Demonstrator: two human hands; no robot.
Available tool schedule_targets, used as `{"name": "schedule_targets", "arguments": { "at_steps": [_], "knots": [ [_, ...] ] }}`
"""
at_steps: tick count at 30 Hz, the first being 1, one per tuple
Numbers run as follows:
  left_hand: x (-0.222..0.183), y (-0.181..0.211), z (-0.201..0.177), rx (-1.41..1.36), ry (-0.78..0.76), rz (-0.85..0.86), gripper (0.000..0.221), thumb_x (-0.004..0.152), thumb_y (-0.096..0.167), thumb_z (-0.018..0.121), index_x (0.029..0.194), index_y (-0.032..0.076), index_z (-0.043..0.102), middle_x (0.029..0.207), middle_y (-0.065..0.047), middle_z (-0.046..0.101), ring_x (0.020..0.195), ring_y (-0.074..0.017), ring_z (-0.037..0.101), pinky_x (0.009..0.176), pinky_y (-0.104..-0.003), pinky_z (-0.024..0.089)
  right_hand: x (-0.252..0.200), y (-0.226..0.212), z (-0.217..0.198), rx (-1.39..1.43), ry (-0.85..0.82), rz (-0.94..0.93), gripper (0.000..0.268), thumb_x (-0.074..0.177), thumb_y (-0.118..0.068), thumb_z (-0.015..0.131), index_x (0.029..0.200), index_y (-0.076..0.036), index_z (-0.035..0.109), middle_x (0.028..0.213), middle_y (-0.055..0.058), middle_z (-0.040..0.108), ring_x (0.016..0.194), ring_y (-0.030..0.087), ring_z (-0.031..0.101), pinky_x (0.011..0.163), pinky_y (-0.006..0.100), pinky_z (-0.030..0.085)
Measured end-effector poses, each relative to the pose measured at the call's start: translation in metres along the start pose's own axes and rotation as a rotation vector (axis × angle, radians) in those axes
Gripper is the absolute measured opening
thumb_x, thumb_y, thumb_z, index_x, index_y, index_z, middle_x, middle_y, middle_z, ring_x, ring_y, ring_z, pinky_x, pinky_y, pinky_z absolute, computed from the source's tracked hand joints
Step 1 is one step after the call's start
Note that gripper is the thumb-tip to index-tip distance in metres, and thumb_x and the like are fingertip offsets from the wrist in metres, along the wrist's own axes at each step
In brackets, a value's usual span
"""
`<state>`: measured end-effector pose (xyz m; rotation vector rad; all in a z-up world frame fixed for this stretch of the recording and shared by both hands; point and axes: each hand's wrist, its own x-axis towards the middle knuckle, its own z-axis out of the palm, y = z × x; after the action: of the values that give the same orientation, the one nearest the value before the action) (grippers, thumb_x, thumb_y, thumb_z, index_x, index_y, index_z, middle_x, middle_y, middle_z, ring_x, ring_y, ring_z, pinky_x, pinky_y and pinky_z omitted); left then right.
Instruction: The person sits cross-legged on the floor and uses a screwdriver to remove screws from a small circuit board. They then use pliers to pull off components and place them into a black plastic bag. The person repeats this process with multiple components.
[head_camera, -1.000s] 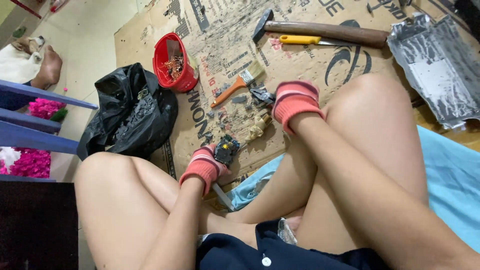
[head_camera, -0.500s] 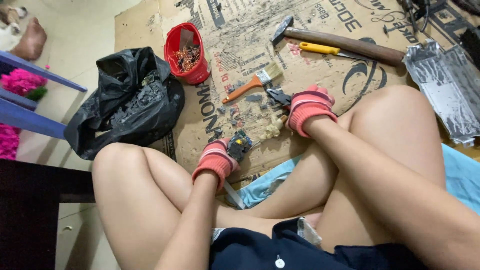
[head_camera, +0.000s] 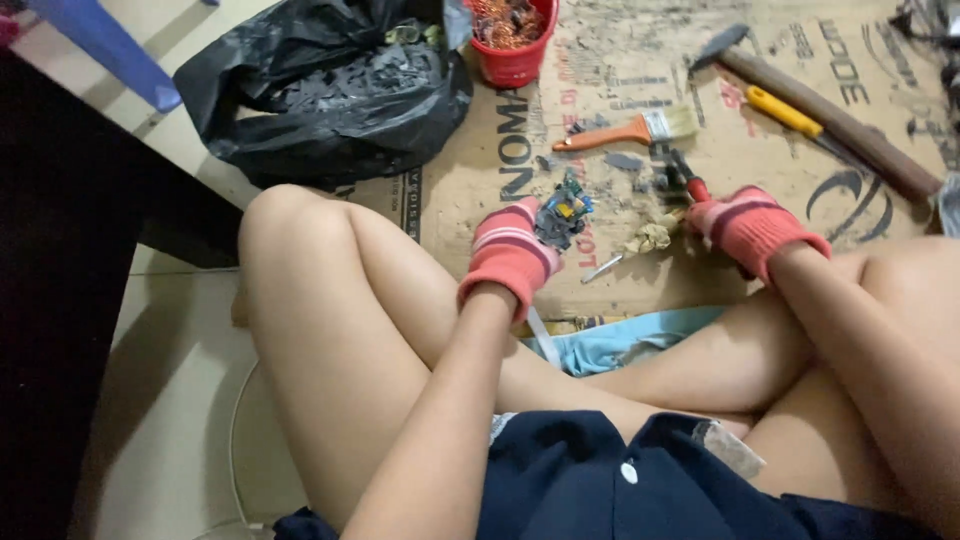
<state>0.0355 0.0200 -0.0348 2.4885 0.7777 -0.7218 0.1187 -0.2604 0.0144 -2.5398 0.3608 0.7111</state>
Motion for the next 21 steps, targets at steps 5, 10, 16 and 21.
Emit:
{"name": "schedule_targets", "arguments": {
  "at_steps": [5,10,16,21],
  "knots": [
    [-0.002,0.018,-0.012,-0.025,0.011,0.060,0.076,0.049,0.047,0.088,0.120,0.038,0.060,0.113,0.007,0.071,0.112,-0.0207,0.069,0.092,-0.042,0.060,-0.025,-0.007,-0.016,0.516,-0.238,0.376,0.041,0.097,-0.017,0.054,0.135,-0.002,0.052,0.124,0.022,0.063,0.099,0.052,0.060,0.082,0.068,0.052],
    [-0.004,0.028,-0.015,-0.011,0.013,0.092,0.072,0.049,0.050,0.086,0.115,0.039,0.060,0.110,0.009,0.071,0.111,-0.0192,0.070,0.090,-0.043,0.061,-0.141,-0.026,-0.005,0.894,-0.332,-0.042,0.043,0.084,0.001,0.056,0.127,0.008,0.061,0.127,0.020,0.070,0.110,0.041,0.068,0.089,0.052,0.053],
    [-0.020,0.033,-0.023,0.014,0.055,0.110,0.068,0.049,0.054,0.085,0.111,0.041,0.061,0.107,0.012,0.071,0.109,-0.0177,0.071,0.089,-0.043,0.062,-0.176,-0.015,0.013,1.221,-0.580,-0.094,0.045,0.077,-0.002,0.050,0.117,0.000,0.070,0.113,0.009,0.073,0.102,0.033,0.069,0.085,0.044,0.053],
    [-0.022,0.032,-0.025,-0.056,0.089,0.120,0.073,0.046,0.050,0.088,0.113,0.039,0.060,0.107,0.010,0.072,0.108,-0.0189,0.072,0.087,-0.043,0.062,-0.183,-0.004,0.038,1.364,-0.589,-0.073,0.048,0.076,-0.005,0.045,0.119,0.002,0.066,0.125,0.018,0.070,0.109,0.047,0.067,0.088,0.062,0.053]
  ]
}}
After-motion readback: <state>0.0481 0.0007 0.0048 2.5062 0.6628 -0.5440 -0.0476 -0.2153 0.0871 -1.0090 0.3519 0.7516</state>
